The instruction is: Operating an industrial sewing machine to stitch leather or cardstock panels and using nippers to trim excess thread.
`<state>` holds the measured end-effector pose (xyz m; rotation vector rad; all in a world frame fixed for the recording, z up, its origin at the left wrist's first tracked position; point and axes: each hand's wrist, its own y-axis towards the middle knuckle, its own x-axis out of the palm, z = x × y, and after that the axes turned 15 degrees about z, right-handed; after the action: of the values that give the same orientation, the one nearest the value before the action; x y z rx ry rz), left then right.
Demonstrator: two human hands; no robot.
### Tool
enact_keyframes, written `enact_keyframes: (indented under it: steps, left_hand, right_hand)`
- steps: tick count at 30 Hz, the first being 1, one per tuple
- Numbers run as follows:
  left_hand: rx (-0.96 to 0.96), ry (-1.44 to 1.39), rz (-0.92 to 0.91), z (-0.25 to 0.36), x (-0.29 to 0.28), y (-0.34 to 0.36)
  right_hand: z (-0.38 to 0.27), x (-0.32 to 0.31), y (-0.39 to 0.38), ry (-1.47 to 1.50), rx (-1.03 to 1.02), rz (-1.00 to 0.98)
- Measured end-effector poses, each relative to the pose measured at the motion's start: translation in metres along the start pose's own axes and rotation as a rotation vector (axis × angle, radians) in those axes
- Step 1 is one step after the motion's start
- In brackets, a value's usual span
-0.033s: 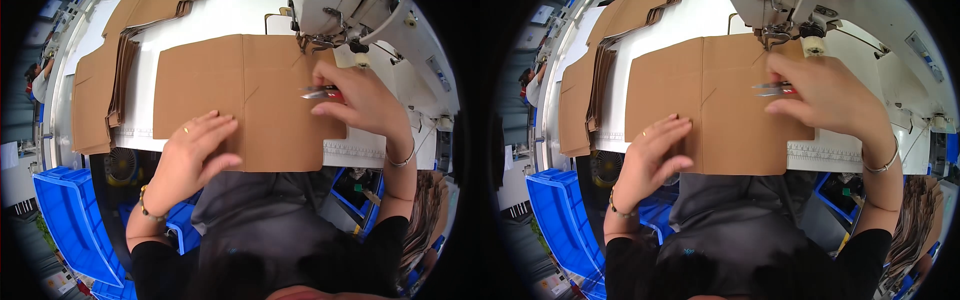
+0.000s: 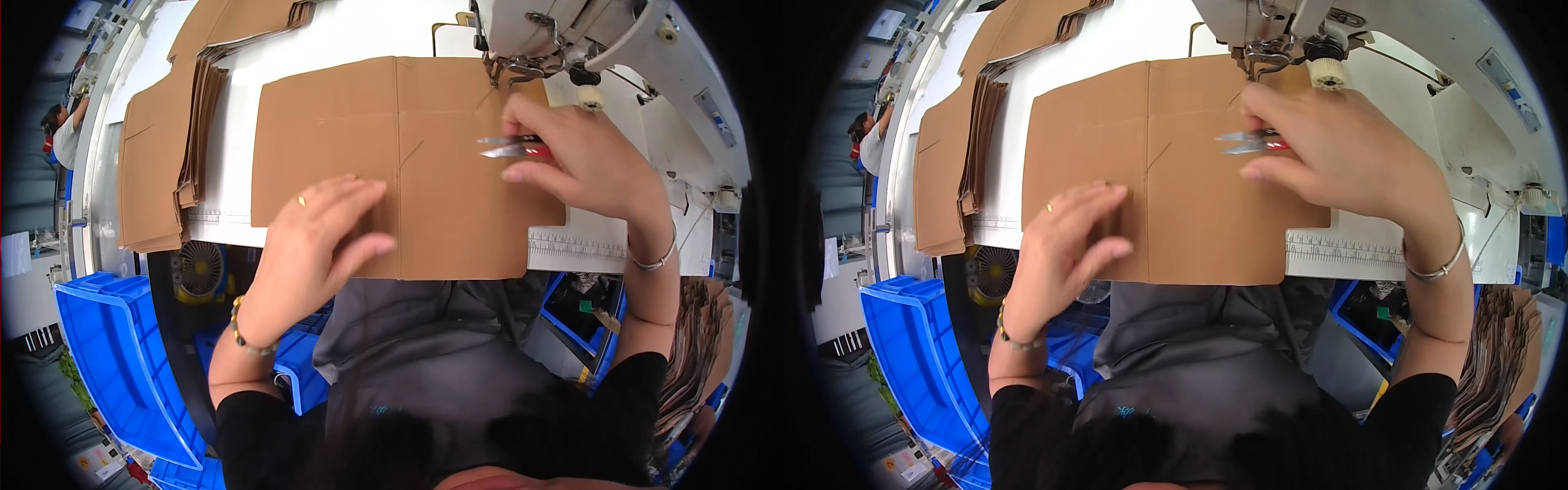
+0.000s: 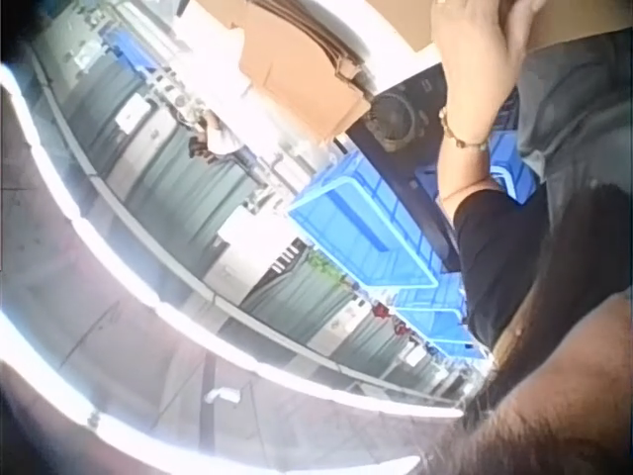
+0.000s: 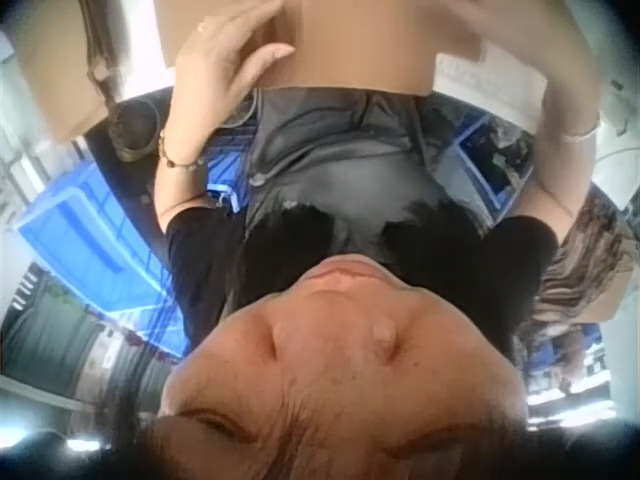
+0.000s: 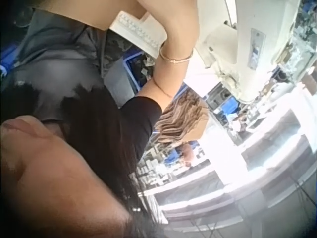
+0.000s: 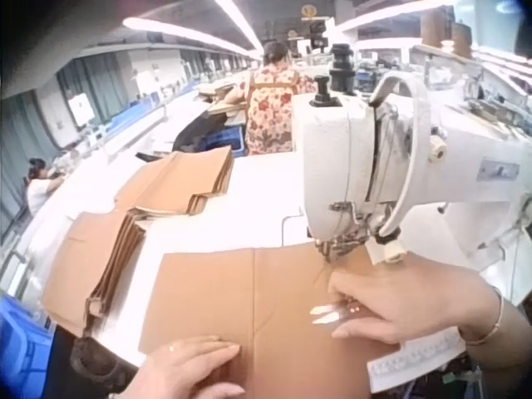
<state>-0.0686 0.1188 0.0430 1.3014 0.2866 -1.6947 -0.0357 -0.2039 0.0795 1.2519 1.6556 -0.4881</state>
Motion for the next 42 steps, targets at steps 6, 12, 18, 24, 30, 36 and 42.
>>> enact_keyframes:
  steps: [6,12,18,24,30,36,42]
  left_hand:
    - [-0.133,-0.006,0.228,0.006,0.035,0.051]
    - [-0.118,0.109,0.164,0.004,0.051,0.056]
    - [-0.433,-0.299,0.167,-0.007,0.042,0.057]
    - [-0.456,-0.406,0.131,-0.018,0.036,0.054]
    - [-0.266,-0.274,0.103,-0.022,0.031,0.052]
    - [-0.19,-0.267,0.077,-0.021,0.027,0.051]
    - [-0.112,-0.174,0.116,-0.022,0.032,0.053]
  right_hand:
    - [0.005,0.022,0.012,0.231,0.015,0.091]
    - [0.017,0.05,0.008,0.261,-0.01,0.219]
    - [0.007,0.068,0.006,0.303,-0.04,0.186]
    - [-0.003,0.077,0.006,0.217,-0.051,0.21]
    - [-0.011,0.081,0.005,0.184,-0.093,0.256]
    - [-0.014,0.091,0.004,0.126,-0.127,0.241]
    - [-0.018,0.093,0.004,0.105,-0.159,0.294]
